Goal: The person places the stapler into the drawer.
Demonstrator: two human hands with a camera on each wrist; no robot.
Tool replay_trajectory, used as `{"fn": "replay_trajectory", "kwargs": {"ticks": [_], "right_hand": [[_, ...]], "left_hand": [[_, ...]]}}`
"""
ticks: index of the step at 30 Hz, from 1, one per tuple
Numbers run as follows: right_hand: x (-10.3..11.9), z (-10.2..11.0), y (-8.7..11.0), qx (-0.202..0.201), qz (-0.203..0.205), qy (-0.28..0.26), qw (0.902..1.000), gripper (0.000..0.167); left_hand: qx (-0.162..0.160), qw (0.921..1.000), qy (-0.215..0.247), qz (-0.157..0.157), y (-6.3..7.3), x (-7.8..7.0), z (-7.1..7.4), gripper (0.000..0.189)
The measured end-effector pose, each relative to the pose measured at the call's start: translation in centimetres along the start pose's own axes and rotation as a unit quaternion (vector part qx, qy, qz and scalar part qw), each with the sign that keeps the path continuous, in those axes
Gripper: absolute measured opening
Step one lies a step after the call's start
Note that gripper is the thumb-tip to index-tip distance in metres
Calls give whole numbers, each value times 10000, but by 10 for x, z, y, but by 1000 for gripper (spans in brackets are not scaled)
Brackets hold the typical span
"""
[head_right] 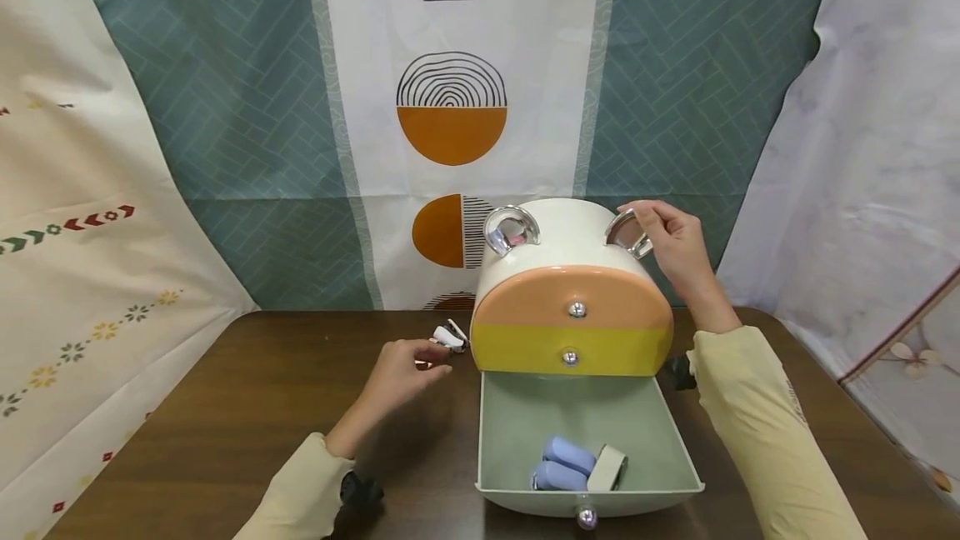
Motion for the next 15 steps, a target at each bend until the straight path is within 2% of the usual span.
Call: {"fn": "replay_trajectory", "kwargs": {"ticks": [5, 10, 15], "right_hand": [[0, -1, 1, -31, -11, -120, 9999, 24], [1, 0, 0, -106, 94, -453, 9989, 22], [1, 0, 0, -99, 105, -634, 9979, 21]], "left_hand": [[-167, 9978, -243, 586, -13, 25, 3, 31], [-24, 9922, -697, 1032, -24, 41, -4, 41], [155, 9830, -1295, 1292, -33, 51, -13, 36]]}}
Point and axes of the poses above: each hand's wrist, its own y-axis away from the middle knuckle, its own z-axis out of the back of the hand, x = y × z, the point moved 6 cm from there along -y, towards the middle knuckle, and after that the axes turned 15 degrees about z, right-handed, at the moved point
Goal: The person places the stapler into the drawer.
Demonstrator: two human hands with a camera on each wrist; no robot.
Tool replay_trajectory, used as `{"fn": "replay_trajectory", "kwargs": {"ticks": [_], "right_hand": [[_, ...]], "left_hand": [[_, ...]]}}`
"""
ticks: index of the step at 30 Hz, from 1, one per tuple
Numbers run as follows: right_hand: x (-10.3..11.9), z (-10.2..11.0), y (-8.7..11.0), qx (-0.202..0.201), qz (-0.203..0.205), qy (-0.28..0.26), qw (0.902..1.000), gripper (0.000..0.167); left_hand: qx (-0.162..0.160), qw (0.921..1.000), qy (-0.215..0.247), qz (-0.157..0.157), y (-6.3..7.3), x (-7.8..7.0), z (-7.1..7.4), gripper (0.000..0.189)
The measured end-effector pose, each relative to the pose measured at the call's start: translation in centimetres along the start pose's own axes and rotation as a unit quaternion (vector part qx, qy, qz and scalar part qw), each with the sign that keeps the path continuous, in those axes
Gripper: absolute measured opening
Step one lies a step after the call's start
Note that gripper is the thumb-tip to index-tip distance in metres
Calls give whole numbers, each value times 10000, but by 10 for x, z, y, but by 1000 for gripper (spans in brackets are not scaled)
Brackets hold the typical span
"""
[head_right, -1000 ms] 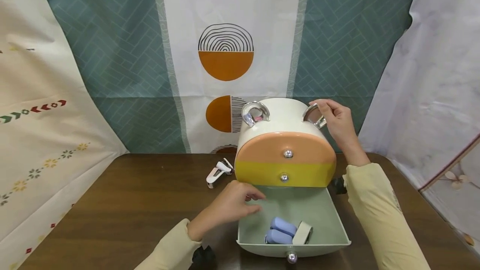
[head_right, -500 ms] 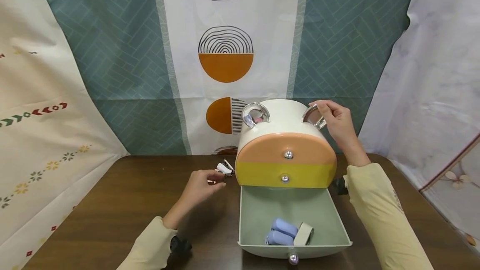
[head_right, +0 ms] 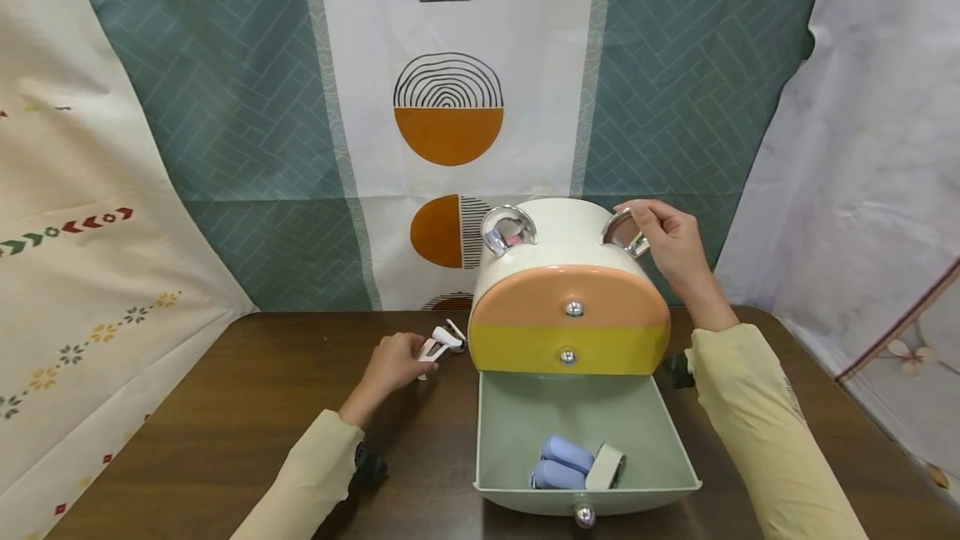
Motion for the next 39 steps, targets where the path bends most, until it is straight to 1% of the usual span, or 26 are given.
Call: {"fn": "replay_trajectory", "kwargs": {"ticks": [5, 9, 12, 15, 20, 25, 29, 34, 37, 39], "right_hand": [[0, -1, 0, 0, -56, 19, 10000, 21], [3, -1, 0, 9, -44, 131, 9999, 21], [3, -1, 1, 8, -17, 180, 9998, 22], [1, -1, 1, 11, 7, 228, 9997, 21], [0, -1, 1, 28, 16, 296, 9996, 21], [-1, 1, 0, 30, 32, 390, 9992, 22], [-2, 1, -1, 71, -40, 523, 9986, 22], [0, 0, -1, 56, -90, 550, 9984, 21], [3, 0, -1, 24, -68, 574, 9983, 21], [4, -1, 0, 5, -40, 555, 9985, 21]], "left_hand": [[14, 9995, -288, 95, -5, 3, -6, 23], [19, 9989, -401, 244, -6, 4, -8, 24], [45, 9984, -404, 389, -6, 6, -9, 23], [46, 9983, -388, 424, -6, 7, -9, 23], [-67, 9992, -288, 254, -7, 8, -4, 18], [-212, 9998, -23, 36, -6, 6, 11, 12], [-315, 9994, 52, -124, -4, 4, 23, 17], [-355, 9983, 144, -442, 6, -2, 35, 23], [-357, 9973, 307, -572, 15, -7, 44, 24], [-340, 9967, 444, -597, 21, -9, 48, 27]]}}
Point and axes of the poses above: each hand's wrist, its own y-axis away from the middle knuckle, its own z-axis out of the back of the hand, x = y × z, the point moved 6 cm from there along -y, towards the middle knuckle, and after that the axes turned 15 degrees about z, right-handed, at the moved point
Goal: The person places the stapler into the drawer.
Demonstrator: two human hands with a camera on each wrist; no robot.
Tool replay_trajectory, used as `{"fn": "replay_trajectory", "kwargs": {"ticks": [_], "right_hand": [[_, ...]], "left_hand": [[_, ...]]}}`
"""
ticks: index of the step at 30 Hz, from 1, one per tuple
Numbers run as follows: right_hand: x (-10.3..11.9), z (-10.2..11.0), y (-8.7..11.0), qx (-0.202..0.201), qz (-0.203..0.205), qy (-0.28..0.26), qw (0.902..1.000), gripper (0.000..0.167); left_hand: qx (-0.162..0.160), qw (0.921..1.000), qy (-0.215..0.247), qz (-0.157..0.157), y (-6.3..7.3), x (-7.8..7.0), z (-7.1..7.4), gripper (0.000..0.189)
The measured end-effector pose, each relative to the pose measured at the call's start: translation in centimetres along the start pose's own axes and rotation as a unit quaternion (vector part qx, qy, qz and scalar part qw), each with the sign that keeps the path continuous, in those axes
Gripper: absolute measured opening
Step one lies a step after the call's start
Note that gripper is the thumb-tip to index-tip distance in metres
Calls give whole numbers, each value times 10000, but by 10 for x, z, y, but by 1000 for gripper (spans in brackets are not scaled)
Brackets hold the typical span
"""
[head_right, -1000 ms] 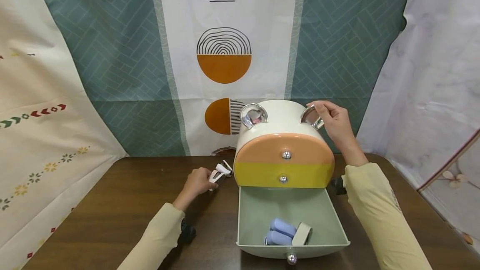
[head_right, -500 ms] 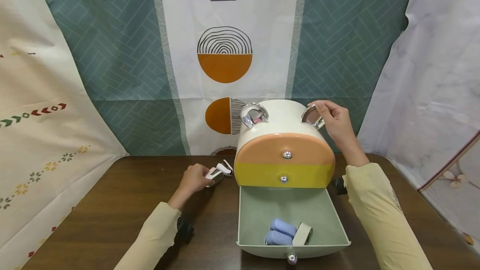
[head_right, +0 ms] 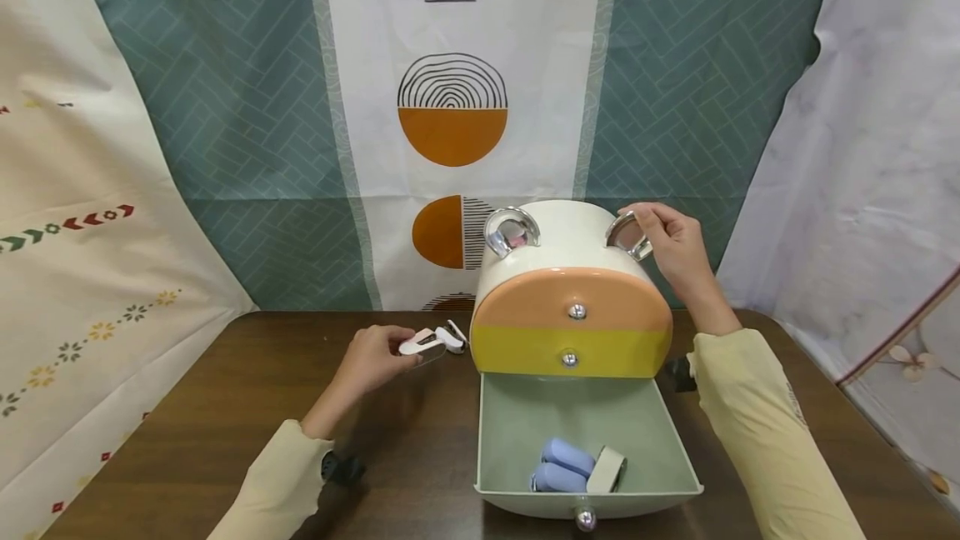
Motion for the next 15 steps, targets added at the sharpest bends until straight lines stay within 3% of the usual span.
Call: {"fn": "replay_trajectory", "kwargs": {"ticks": [7, 15], "right_hand": [[0, 0, -2, -43, -3, -99, 9999, 22], [-5, 0, 1, 10, -73, 124, 9999, 22]], "left_hand": [[179, 9974, 699, 51, 18, -12, 17, 31], [700, 9842, 1589, -338, 42, -34, 25, 28]]}}
Point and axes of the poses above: each hand's wrist, its own y-axis away from the middle knuckle, its own z-axis out of the back of the hand, x = y × z, the point moved 6 cm from there along -y, towards the middle knuckle, and after that the axes turned 15 degrees about z, right-handed, at the moved point
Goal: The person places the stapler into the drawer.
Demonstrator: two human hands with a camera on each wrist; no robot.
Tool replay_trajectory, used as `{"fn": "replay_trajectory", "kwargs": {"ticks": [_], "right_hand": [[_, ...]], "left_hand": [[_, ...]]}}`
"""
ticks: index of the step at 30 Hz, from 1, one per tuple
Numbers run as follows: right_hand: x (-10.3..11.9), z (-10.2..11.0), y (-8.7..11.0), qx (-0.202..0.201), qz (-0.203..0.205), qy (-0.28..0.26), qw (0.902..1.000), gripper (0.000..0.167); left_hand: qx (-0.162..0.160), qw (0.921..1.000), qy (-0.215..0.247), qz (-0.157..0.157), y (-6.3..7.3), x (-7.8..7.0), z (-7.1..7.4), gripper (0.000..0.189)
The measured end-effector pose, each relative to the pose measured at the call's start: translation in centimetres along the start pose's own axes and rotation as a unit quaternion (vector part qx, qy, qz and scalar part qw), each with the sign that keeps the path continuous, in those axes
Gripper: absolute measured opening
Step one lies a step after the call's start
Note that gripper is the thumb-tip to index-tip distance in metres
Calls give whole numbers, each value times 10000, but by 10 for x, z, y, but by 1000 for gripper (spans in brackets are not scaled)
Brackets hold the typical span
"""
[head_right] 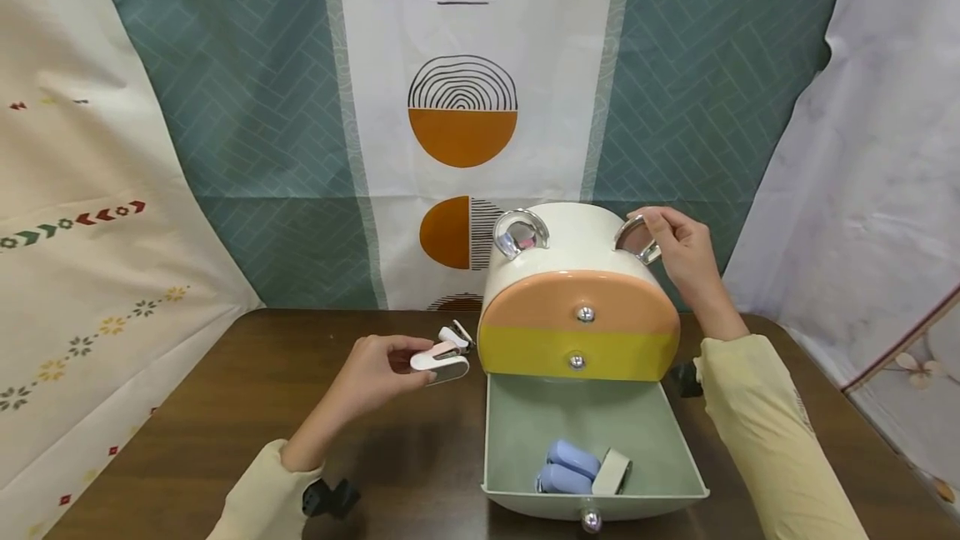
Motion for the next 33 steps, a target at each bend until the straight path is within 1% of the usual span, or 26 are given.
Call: {"fn": "replay_trajectory", "kwargs": {"ticks": [4, 7, 11, 17, 20, 23, 24, 26, 29, 31, 33], "right_hand": [[-1, 3, 2, -25, 5, 11, 10000, 23], [-2, 6, 3, -44, -81, 112, 9999, 22], [-2, 8, 4, -47, -166, 190, 9997, 22], [-1, 6, 7, 43, -172, 129, 9998, 24], [1, 3, 7, 110, -174, 281, 9994, 28], [2, 0, 5, 161, -156, 343, 9992, 32], [2, -1, 4, 175, -150, 356, 9991, 32], [2, -3, 3, 164, -122, 228, 9995, 31], [3, -3, 1, 84, -31, 83, 9999, 27], [3, -3, 1, 40, -10, 31, 10000, 25], [3, -2, 0, 26, -24, 108, 9999, 25]], "left_hand": [[358, 9985, 254, -334, 9, -15, -10, 28], [580, 9965, 255, -552, 16, -25, -19, 29], [825, 9935, 73, -780, 23, -36, -32, 27], [1089, 9888, -137, -1015, 29, -45, -51, 24], [1220, 9848, -373, -1181, 32, -51, -61, 22], [1232, 9782, -832, -1448, 35, -59, -68, 22], [1245, 9759, -990, -1495, 36, -61, -71, 22], [1249, 9697, -1294, -1651, 38, -64, -76, 21], [1302, 9619, -1582, -1812, 39, -67, -84, 19], [1336, 9553, -1811, -1914, 40, -69, -89, 16], [1372, 9464, -2087, -2048, 40, -70, -95, 13]]}}
Point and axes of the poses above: each hand's wrist, its own y-axis away from the middle knuckle, its own z-axis out of the back of the hand, x = y × z, the point moved 6 cm from there along -y, towards the middle knuckle, and after that the axes turned 15 degrees about z, right-handed, at the moved point
